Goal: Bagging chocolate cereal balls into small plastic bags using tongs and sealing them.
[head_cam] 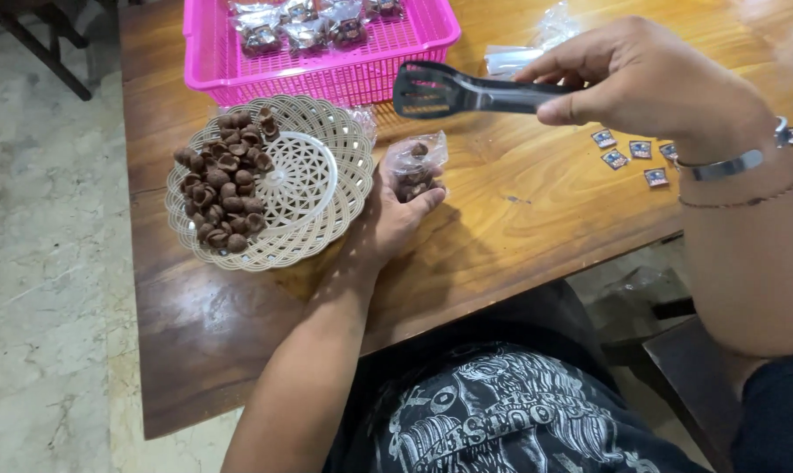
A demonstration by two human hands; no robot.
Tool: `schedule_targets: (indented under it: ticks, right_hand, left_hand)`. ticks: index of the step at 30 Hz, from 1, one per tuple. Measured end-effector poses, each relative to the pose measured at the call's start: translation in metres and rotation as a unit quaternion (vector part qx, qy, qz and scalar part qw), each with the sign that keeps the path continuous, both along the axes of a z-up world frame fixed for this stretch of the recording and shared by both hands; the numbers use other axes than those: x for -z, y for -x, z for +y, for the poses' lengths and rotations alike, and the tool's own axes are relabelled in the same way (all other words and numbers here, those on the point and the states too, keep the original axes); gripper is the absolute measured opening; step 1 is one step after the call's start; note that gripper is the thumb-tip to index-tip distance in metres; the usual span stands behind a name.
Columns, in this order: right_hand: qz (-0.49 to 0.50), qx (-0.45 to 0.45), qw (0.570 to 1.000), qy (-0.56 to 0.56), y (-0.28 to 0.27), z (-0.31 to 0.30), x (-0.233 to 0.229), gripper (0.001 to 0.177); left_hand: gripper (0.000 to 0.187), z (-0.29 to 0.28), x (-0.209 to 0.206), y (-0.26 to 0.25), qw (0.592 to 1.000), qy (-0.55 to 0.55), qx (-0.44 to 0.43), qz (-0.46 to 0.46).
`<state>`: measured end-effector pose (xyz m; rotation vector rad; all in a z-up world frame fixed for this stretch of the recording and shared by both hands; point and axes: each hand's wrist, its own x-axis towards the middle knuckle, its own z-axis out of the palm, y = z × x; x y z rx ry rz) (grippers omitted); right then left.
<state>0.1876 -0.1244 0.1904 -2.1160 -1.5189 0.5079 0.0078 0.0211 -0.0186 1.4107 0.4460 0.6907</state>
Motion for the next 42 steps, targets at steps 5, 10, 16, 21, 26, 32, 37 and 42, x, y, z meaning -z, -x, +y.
schedule_targets:
  ticks: [5, 10, 16, 21, 26, 32, 37, 42]
  right_hand:
    - [-0.045, -0.078, 0.992, -0.092, 0.000, 0.043, 0.023, 0.039]
    - [-0.048, -0.067, 0.997, -0.012, 0.066, 0.088, 0.004, 0.034]
    - [-0.088, -0.060, 0.993, 0.042, 0.092, 0.132, 0.013, 0.030]
    - [-0.119, -0.069, 0.990, 0.031, 0.099, 0.138, 0.018, 0.034]
    - [-0.076, -0.040, 0.994, 0.061, 0.095, 0.123, 0.009, 0.022]
    - [-0.026, -0.025, 0.997, 0.069, 0.077, 0.083, -0.005, 0.015]
    - [-0.094, -0.063, 0.994, -0.005, 0.021, 0.041, -0.007, 0.028]
    - [-0.075, 0.067, 0.991, 0.091, 0.013, 0.001, -0.034, 0.030]
  left_hand:
    - [0.048, -0.007, -0.019, 0.003, 0.999, -0.021, -0.025, 0.042]
    - [0.057, -0.003, -0.014, -0.002, 0.994, 0.049, -0.046, 0.090]
    - [0.035, -0.004, -0.018, 0.008, 0.996, -0.052, -0.020, 0.075]
    - [0.044, -0.008, -0.024, 0.011, 0.989, 0.000, 0.012, 0.148]
    - [0.053, -0.004, -0.012, 0.004, 0.999, 0.015, 0.012, 0.051]
    - [0.054, -0.006, -0.022, 0.006, 0.999, 0.001, -0.006, 0.046]
    - [0.053, -0.008, -0.027, 0.005, 0.996, 0.002, -0.036, 0.083]
    - [0.048, -0.002, -0.010, -0.001, 0.999, 0.011, -0.018, 0.043]
